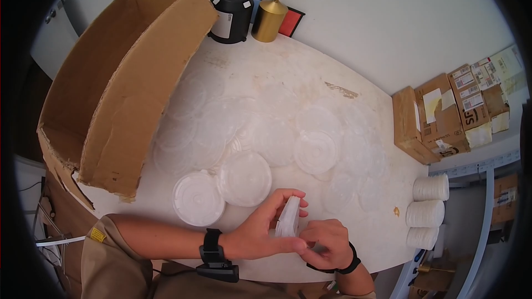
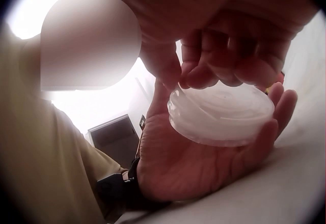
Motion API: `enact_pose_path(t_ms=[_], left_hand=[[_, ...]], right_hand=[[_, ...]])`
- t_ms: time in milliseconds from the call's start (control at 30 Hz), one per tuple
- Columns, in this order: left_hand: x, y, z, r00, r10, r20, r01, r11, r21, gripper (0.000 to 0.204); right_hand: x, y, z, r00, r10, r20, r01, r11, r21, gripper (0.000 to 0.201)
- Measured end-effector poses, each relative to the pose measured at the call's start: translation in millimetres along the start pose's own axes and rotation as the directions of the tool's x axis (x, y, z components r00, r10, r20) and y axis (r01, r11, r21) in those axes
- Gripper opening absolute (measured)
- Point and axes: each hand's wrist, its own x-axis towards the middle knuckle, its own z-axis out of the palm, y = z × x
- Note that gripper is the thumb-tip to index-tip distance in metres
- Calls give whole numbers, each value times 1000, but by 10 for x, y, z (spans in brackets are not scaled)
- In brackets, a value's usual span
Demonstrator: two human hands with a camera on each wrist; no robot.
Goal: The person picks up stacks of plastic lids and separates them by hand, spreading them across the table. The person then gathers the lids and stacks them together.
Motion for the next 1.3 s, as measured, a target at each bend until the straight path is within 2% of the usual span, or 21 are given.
enact_pose_path(t_ms=[67,200,300,367,400,433,467,500,567,600,633,700,733,800,833,900,1100,1167,1300], left_hand=[[-8,59,12,999,-52,6,52,999,-7,85],[-14,56,-8,999,-36,30,37,999,-5,83],[-25,46,-15,998,-50,28,50,999,-3,81],[-34,6,-18,998,-45,38,45,999,-9,81],[-30,21,-16,998,-44,37,44,999,-10,81],[-21,49,-13,998,-54,40,54,998,-9,81],[-17,64,-10,997,-64,43,65,998,-9,81],[-18,61,-9,997,-64,43,65,998,-9,81],[-16,53,-1,997,-59,45,59,998,11,81],[-13,58,8,997,-59,48,59,998,11,81],[-14,72,18,997,-68,35,68,998,14,81],[-21,100,34,997,-77,21,76,997,19,82],[-22,108,43,997,-80,9,80,996,29,83],[-17,103,49,997,-82,-3,82,996,37,84],[-14,95,46,997,-83,-8,83,996,40,85],[-14,80,40,996,-84,-13,85,996,42,86],[-13,77,23,998,-65,-1,65,997,44,84],[-4,48,8,997,-79,-8,78,994,-75,75],[-4,22,-5,999,-42,4,42,995,-91,66]], right_hand=[[-22,-3,-14,995,48,-88,-44,998,52,15],[-87,40,-114,990,94,-106,-84,992,95,14],[-169,83,-197,976,136,-173,-105,979,178,13],[-242,111,-238,883,125,-453,-45,982,182,11],[-299,117,-269,832,144,-536,-79,987,142,11],[-349,125,-310,773,156,-614,-116,988,104,11],[-364,139,-364,740,102,-664,-193,979,-64,14],[-355,159,-364,741,103,-664,-194,979,-65,14],[-167,122,-331,552,27,-833,-341,919,-196,15],[-135,106,-317,553,83,-829,-313,943,-114,18],[-154,108,-299,553,83,-829,-312,943,-114,18],[-206,122,-258,787,52,-615,-189,969,-160,20],[-158,84,-279,905,21,-426,-125,968,-217,23],[-65,30,-216,985,50,-163,-68,991,-111,22],[-37,22,-152,986,50,-161,-68,992,-110,22],[-2,11,-47,998,36,-58,-39,998,-50,19],[-39,17,-79,998,51,-47,-49,998,35,17],[-53,31,-91,998,63,-30,-61,996,70,17],[-30,27,-87,999,45,-28,-42,993,113,16]])
